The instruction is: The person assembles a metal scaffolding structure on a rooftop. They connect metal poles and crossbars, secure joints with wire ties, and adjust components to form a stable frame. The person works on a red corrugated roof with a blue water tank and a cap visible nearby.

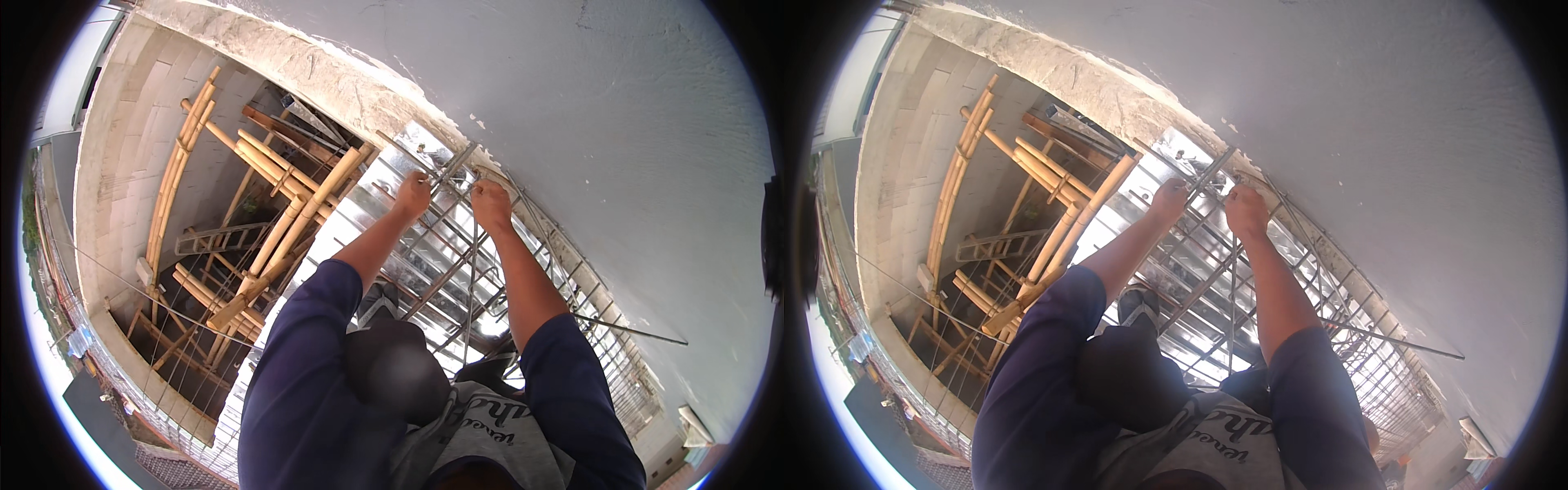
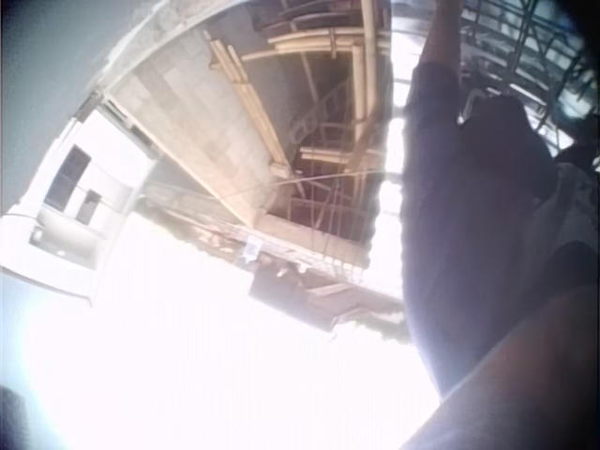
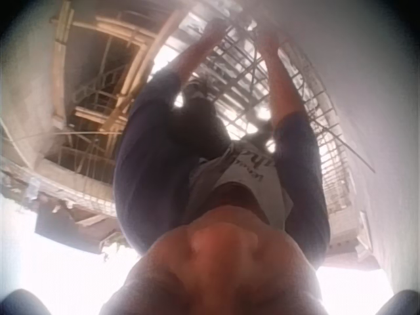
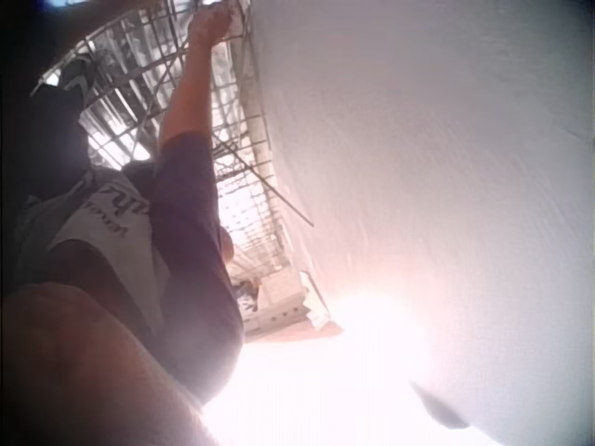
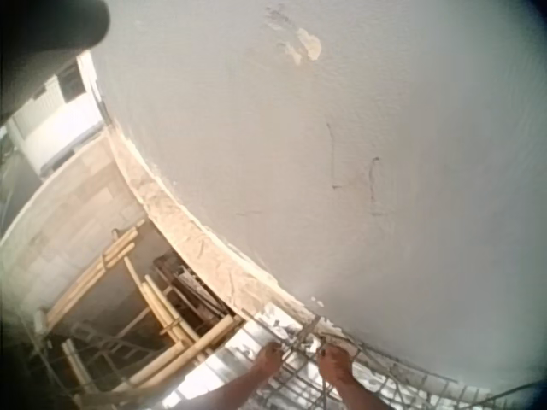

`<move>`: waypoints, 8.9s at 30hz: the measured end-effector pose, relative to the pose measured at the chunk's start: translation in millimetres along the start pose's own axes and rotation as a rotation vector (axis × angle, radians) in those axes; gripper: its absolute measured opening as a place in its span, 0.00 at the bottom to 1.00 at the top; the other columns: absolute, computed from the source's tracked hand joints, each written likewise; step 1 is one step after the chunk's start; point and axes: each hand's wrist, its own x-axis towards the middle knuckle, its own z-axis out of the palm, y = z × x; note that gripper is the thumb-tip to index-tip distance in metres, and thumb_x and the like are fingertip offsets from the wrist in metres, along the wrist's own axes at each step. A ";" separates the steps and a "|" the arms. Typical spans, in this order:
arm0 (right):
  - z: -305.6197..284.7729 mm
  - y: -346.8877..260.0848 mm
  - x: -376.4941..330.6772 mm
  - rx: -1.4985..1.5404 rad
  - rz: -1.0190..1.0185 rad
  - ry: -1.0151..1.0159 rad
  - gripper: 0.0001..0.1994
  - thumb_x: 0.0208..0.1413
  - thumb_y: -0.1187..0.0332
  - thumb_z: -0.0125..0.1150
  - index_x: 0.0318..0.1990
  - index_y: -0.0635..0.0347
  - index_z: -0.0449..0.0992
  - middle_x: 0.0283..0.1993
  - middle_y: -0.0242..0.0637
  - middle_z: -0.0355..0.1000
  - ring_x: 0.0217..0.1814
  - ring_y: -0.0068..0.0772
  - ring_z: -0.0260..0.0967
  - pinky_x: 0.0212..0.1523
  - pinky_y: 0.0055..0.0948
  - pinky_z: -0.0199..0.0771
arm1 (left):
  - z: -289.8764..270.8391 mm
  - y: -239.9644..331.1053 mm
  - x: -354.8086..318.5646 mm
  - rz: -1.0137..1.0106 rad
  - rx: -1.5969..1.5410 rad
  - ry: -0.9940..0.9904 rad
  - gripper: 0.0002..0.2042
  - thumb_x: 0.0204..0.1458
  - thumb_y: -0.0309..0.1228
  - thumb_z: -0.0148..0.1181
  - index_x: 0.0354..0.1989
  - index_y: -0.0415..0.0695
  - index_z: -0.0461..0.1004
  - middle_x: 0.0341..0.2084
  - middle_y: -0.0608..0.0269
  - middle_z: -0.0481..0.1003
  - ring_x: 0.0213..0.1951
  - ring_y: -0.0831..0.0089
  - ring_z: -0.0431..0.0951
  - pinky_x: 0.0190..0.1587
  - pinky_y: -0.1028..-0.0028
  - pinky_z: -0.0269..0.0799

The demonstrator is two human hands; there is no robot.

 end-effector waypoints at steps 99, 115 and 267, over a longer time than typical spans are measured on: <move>17.6 -71.7 -17.8 -0.328 -0.185 -0.160 0.12 0.59 0.58 0.52 0.47 0.48 0.74 0.34 0.42 0.77 0.39 0.47 0.74 0.40 0.44 0.73 | -22.0 42.6 -48.1 0.459 0.305 0.079 0.14 0.46 0.21 0.48 0.43 0.47 0.64 0.36 0.56 0.76 0.41 0.54 0.75 0.45 0.58 0.66; 28.7 -44.4 -6.5 0.014 -0.231 0.050 0.08 0.55 0.66 0.56 0.38 0.58 0.73 0.31 0.48 0.75 0.36 0.54 0.73 0.37 0.44 0.72 | -8.6 58.8 -45.4 0.260 0.340 0.151 0.07 0.55 0.37 0.54 0.38 0.52 0.76 0.37 0.65 0.76 0.43 0.59 0.75 0.44 0.63 0.71; -68.4 -169.5 -38.0 -1.773 -0.301 -0.702 0.19 0.50 0.67 0.63 0.51 0.58 0.76 0.47 0.41 0.74 0.53 0.54 0.67 0.46 0.66 0.66 | -6.4 36.1 -54.0 0.303 0.263 0.032 0.17 0.50 0.23 0.47 0.50 0.47 0.67 0.35 0.41 0.76 0.41 0.44 0.75 0.45 0.52 0.68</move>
